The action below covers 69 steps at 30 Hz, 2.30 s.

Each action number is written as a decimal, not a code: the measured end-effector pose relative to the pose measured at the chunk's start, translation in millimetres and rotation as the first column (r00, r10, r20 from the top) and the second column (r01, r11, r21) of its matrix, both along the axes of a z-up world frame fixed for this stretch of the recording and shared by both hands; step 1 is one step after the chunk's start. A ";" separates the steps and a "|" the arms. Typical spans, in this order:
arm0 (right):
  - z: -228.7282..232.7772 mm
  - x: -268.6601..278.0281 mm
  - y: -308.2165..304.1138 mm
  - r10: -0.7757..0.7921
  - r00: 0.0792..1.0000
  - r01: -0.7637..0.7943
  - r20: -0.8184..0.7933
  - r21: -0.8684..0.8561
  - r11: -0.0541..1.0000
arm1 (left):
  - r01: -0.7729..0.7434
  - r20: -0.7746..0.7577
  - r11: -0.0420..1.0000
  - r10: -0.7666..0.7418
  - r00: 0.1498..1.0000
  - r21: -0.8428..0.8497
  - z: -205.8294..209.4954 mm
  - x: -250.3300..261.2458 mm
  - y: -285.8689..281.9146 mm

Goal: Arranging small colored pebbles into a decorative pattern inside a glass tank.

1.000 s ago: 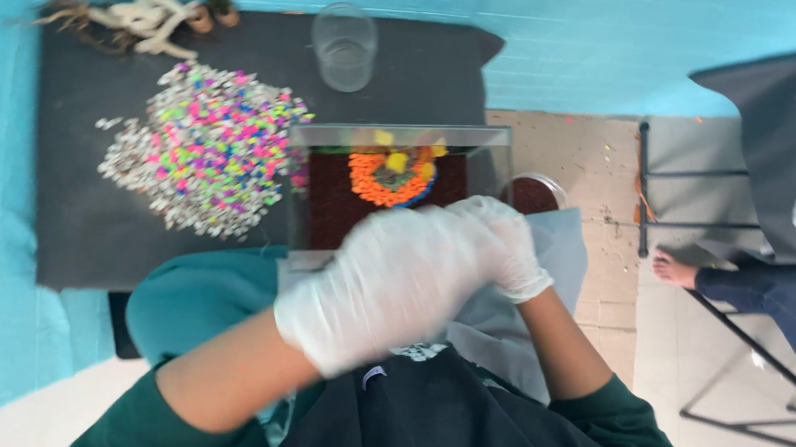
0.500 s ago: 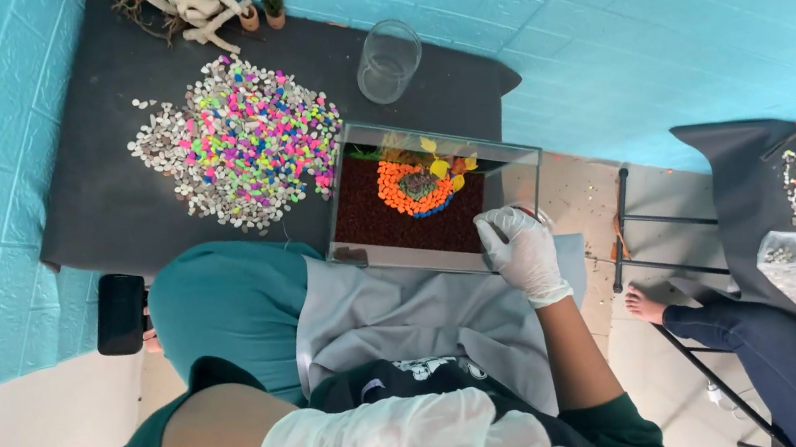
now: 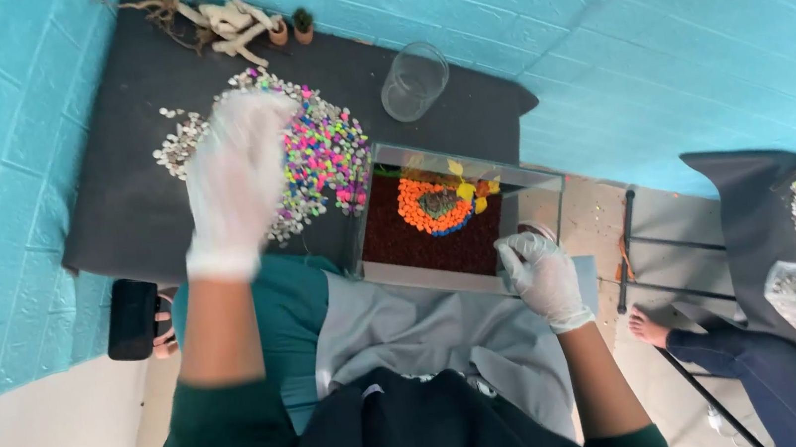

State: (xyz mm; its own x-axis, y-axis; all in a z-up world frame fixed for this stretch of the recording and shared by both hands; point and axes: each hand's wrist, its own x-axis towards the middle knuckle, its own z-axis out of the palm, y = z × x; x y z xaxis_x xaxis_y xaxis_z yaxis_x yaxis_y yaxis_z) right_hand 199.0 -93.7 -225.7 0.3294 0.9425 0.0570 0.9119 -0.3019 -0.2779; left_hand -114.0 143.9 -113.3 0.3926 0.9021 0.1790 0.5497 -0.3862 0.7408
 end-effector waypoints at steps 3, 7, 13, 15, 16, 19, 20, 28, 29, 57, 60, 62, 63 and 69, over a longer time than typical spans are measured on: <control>11.2 -3.0 5.2 -0.001 1.000 0.001 -0.017 -0.028 1.000 | -0.384 0.037 0.922 0.383 0.923 0.056 -220.5 -15.9 105.7; 18.7 -5.7 11.0 0.018 0.984 0.002 -0.179 0.113 0.994 | -0.513 -0.223 0.852 0.484 0.846 -0.099 -347.0 -24.6 142.9; 18.5 -3.9 21.1 -0.049 0.986 0.054 -0.156 0.026 0.998 | -0.458 -0.302 0.874 0.486 0.820 0.164 -358.9 -9.3 156.4; 18.2 -2.7 20.2 -0.047 0.986 0.051 -0.159 0.018 0.999 | -0.451 -0.277 0.881 0.474 0.836 0.145 -356.7 -13.0 151.9; 17.6 -1.9 24.8 -0.032 0.987 0.038 -0.157 0.040 0.998 | -0.454 -0.233 0.879 0.477 0.848 0.148 -351.1 -15.7 157.4; 14.7 0.9 22.0 -0.032 0.989 0.038 -0.146 0.041 0.998 | -0.368 -0.381 0.924 0.378 0.844 0.102 -339.2 -17.0 153.5; 14.3 1.0 21.5 -0.035 0.988 0.041 -0.148 0.040 0.998 | -0.365 -0.383 0.926 0.375 0.844 0.102 -343.5 -15.4 152.9; -14.9 13.4 4.1 -0.081 0.996 0.081 0.027 -0.016 0.997 | -0.452 -0.478 0.885 0.448 0.756 0.113 -371.3 -8.4 147.2; -9.2 13.7 9.6 -0.088 0.996 0.089 0.026 -0.015 0.996 | -0.446 -0.479 0.888 0.443 0.758 0.115 -363.5 -6.6 150.6; -4.7 51.7 -6.7 0.078 0.993 -0.057 -0.088 0.224 0.973 | 0.468 -0.489 0.707 -0.706 0.512 -0.531 -264.9 227.4 -49.7; -8.6 53.9 -5.7 0.096 0.993 -0.078 -0.069 0.232 0.970 | 0.291 -0.253 0.603 -0.655 0.712 -0.743 -234.3 227.8 -52.4; -8.3 54.6 -5.4 0.107 0.993 -0.091 -0.059 0.232 0.968 | 0.264 -0.197 0.580 -0.610 0.767 -0.771 -247.1 226.2 -52.0; -7.2 55.0 -5.4 0.120 0.991 -0.101 -0.064 0.241 0.965 | 0.338 -0.304 0.655 -0.666 0.681 -0.676 -263.4 224.6 -51.7; -10.1 56.9 -6.4 0.135 0.989 -0.111 -0.066 0.288 0.951 | 0.650 -0.623 0.712 -0.642 0.447 -0.267 -337.5 214.7 -51.4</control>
State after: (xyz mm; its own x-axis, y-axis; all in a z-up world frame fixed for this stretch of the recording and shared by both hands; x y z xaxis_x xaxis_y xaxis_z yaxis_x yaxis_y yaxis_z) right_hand 255.9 -100.1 -235.7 0.2272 0.9251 0.3042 0.9069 -0.0872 -0.4122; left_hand 100.7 92.5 -450.8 0.8718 0.3387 -0.3540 0.4502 -0.8389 0.3059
